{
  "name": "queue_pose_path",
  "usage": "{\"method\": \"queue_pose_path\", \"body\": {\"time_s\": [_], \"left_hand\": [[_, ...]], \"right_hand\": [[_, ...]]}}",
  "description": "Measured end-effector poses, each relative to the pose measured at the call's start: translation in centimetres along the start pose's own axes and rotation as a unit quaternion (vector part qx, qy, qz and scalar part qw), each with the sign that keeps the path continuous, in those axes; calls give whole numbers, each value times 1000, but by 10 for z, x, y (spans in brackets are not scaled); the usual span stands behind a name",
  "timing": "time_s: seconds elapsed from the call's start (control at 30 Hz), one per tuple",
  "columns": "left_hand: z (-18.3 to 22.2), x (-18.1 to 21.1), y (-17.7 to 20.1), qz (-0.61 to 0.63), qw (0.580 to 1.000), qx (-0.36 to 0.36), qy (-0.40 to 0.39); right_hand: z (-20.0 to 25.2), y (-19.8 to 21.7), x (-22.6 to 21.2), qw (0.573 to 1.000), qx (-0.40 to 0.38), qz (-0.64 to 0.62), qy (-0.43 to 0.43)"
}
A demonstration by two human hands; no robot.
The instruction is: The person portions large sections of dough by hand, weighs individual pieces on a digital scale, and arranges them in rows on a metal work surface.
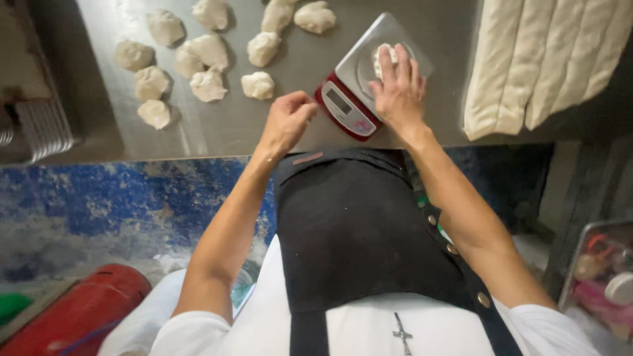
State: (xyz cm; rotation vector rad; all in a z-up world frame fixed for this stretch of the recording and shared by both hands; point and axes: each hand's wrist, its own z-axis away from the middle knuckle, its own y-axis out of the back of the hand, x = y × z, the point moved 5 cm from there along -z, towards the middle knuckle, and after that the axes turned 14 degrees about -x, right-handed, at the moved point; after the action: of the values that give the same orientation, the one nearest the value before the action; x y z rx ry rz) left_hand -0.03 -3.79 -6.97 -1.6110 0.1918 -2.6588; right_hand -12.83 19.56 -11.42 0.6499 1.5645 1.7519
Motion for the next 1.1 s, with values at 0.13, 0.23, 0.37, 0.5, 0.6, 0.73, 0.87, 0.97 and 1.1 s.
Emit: {"method": "queue_pose_path", "body": {"time_s": [0.13, 0.23, 0.37, 0.5, 0.6, 0.73, 0.87, 0.97, 1.1], "left_hand": [[7, -3, 3, -39, 996, 74, 41], [12, -8, 10, -4, 993, 112, -24], [37, -7, 59, 118, 948, 190, -227], [71, -6, 116, 134, 929, 262, -225], [93, 1, 133, 83, 930, 290, -209], [86, 7, 113, 101, 949, 261, -146], [56, 5, 47, 101, 987, 121, -33], [47, 13, 14, 5, 999, 27, 28], [25, 30, 7, -206, 977, 52, 6]], "right_hand": [[-42, 24, 16, 970, 65, -233, 13], [-59, 73, 21, 909, 5, -415, -34], [-6, 155, -35, 821, 203, -522, 109], [3, 149, -146, 857, 176, -427, 228], [-10, 113, -215, 918, 36, -127, 373], [-25, 91, -196, 839, -143, -436, 293], [-14, 77, -154, 818, -193, -517, 165], [-5, 71, -125, 823, -146, -539, 108], [16, 78, -18, 820, 28, -572, 4]]}}
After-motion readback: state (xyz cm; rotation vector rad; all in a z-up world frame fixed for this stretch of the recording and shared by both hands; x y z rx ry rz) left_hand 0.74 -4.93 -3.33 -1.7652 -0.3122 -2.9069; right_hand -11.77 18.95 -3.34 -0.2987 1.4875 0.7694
